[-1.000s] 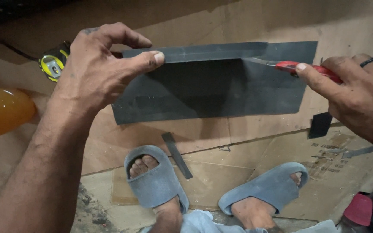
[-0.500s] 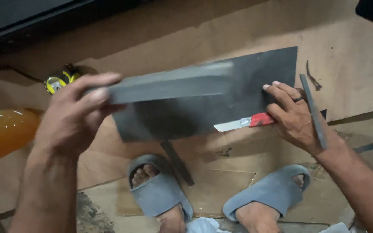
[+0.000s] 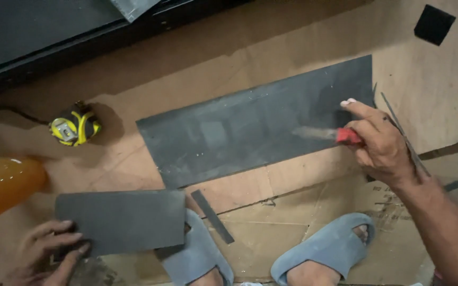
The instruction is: The person cuts a rectangular piece of dark gray foam using a red utility knife on a cardboard surface. They trim edges and separate sections, then place a cut piece into a black storage case before continuing to cut additional foam pieces.
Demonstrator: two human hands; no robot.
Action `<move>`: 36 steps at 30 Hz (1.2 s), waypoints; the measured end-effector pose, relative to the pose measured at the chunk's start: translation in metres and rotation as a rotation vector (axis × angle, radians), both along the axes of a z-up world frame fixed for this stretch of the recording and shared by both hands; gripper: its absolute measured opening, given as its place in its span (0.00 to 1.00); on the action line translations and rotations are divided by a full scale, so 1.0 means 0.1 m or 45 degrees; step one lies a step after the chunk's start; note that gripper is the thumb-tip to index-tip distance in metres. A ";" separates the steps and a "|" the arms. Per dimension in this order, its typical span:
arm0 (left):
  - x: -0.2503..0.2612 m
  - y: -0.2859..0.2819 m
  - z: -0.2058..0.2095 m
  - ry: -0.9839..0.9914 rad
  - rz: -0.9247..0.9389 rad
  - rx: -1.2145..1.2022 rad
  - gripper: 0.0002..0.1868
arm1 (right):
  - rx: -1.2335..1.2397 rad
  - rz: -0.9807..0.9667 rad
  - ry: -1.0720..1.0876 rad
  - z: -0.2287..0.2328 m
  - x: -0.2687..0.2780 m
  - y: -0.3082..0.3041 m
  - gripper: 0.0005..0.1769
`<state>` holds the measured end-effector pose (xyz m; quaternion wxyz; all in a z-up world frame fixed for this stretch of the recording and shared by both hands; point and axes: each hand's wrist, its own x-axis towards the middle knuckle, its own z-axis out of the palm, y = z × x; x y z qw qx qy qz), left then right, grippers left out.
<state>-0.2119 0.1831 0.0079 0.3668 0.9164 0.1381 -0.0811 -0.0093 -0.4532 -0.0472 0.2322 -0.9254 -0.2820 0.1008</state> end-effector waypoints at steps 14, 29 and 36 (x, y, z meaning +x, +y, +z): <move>1.90 -1.84 -0.07 -0.329 -0.755 0.097 0.17 | 0.223 -0.860 0.284 0.12 -0.69 0.92 0.38; 2.29 -2.76 -0.79 -0.466 -1.260 0.671 0.31 | 0.137 -0.634 0.014 -0.02 -0.76 1.49 0.21; 2.30 -2.74 -0.78 -0.470 -1.269 0.656 0.30 | 0.149 -0.631 0.021 -0.10 -0.83 1.43 0.25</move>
